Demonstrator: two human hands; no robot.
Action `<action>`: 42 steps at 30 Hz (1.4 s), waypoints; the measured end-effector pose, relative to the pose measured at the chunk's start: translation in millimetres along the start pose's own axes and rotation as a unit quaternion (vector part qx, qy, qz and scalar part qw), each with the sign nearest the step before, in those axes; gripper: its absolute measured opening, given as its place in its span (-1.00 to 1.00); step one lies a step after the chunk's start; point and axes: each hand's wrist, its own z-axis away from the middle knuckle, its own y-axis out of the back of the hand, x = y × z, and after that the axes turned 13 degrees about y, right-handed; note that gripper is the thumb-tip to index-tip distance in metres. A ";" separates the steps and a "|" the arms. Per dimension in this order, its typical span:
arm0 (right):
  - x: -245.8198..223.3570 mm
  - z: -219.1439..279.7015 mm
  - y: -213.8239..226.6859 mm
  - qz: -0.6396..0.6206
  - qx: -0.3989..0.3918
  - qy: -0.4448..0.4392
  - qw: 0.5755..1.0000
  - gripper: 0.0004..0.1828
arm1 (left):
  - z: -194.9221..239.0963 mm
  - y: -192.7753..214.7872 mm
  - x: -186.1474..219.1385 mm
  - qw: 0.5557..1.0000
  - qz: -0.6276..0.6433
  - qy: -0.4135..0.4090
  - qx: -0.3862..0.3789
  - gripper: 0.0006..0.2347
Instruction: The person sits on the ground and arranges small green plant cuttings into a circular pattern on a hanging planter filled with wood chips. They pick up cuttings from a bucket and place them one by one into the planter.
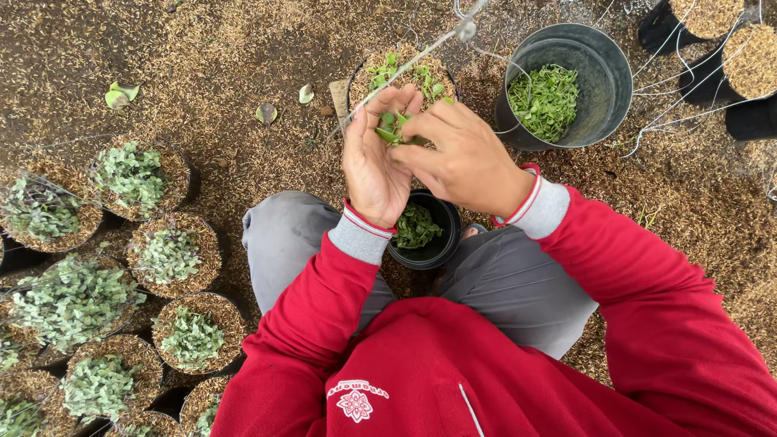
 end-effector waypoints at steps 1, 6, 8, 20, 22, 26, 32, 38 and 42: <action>0.3 0.3 -2.5 -0.002 -0.004 -0.005 1.000 -0.80 | -0.5 0.4 -1.1 1.000 0.000 0.001 -0.006 -0.61; 2.5 0.0 -2.8 -0.066 0.026 -0.034 0.997 -0.82 | -1.3 -3.5 0.6 1.000 -0.003 0.007 -0.016 -0.60; 5.2 -1.2 0.3 -0.115 0.064 -0.044 0.990 -0.82 | 0.5 -9.5 2.4 1.000 0.006 0.020 -0.017 -0.61; 8.8 11.9 9.9 -0.162 0.154 -0.165 0.961 -0.80 | 3.5 -8.2 -5.3 0.993 -0.102 0.063 -0.007 -0.75; 7.7 12.8 12.7 -0.113 0.125 -0.161 0.973 -0.73 | 6.3 -4.0 -9.0 0.990 -0.132 0.049 -0.011 -0.78; 10.0 9.3 21.7 -0.035 0.103 -0.112 0.988 -0.62 | 4.0 0.7 -14.1 0.989 -0.139 0.040 -0.024 -0.86; 8.2 7.8 28.8 -0.016 0.066 -0.099 0.993 -0.61 | -2.1 9.6 -17.4 0.990 -0.137 0.032 0.002 -0.93; 7.9 6.3 27.6 -0.020 0.049 -0.109 0.993 -0.61 | -4.2 10.1 -14.5 0.993 -0.110 0.043 0.025 -0.91; 8.4 6.0 27.3 -0.041 0.066 -0.129 0.989 -0.64 | -4.6 8.0 -13.8 0.993 -0.105 0.035 0.031 -0.88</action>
